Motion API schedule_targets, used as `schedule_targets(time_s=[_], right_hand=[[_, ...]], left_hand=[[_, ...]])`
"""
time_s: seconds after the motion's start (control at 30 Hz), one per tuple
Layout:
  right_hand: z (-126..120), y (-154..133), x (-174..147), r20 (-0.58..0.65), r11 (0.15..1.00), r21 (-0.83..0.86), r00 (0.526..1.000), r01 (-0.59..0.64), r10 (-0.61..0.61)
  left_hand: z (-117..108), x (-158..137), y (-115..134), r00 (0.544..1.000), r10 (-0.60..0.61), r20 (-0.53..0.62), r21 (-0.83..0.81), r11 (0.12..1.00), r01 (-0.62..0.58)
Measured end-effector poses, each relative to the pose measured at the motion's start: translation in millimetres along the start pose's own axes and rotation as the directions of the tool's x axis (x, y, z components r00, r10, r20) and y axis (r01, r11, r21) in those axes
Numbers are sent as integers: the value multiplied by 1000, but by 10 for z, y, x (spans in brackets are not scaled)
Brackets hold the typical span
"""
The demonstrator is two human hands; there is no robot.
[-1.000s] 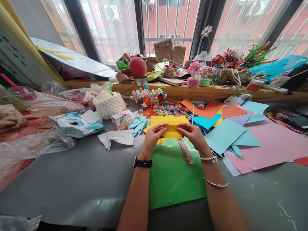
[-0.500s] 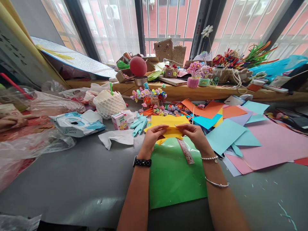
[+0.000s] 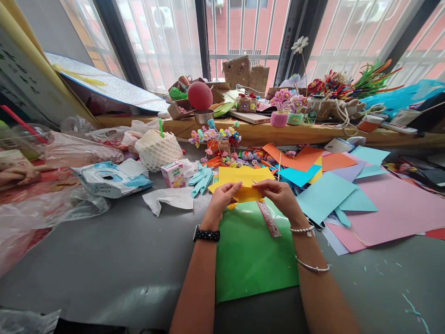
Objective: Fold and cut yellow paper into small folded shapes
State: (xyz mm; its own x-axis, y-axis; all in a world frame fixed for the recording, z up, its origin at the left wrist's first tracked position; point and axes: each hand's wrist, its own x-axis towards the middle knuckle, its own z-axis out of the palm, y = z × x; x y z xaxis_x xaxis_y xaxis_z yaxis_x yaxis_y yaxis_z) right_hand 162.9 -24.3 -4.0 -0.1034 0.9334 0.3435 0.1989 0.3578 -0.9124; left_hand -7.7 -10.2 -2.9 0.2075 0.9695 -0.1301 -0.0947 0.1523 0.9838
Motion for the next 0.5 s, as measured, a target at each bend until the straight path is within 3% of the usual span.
schedule_targets(time_s=[0.33,0.5], right_hand=[[-7,-2,-8,-1,1000,-16,1000,22,-22],[17,-47,-13,65,998,-17,996,-56,57]], left_hand=[[-5,-2,15,999,-3,-40,-27,1000,2],[-9,13,-4,996,60,-65,29,998,-58]])
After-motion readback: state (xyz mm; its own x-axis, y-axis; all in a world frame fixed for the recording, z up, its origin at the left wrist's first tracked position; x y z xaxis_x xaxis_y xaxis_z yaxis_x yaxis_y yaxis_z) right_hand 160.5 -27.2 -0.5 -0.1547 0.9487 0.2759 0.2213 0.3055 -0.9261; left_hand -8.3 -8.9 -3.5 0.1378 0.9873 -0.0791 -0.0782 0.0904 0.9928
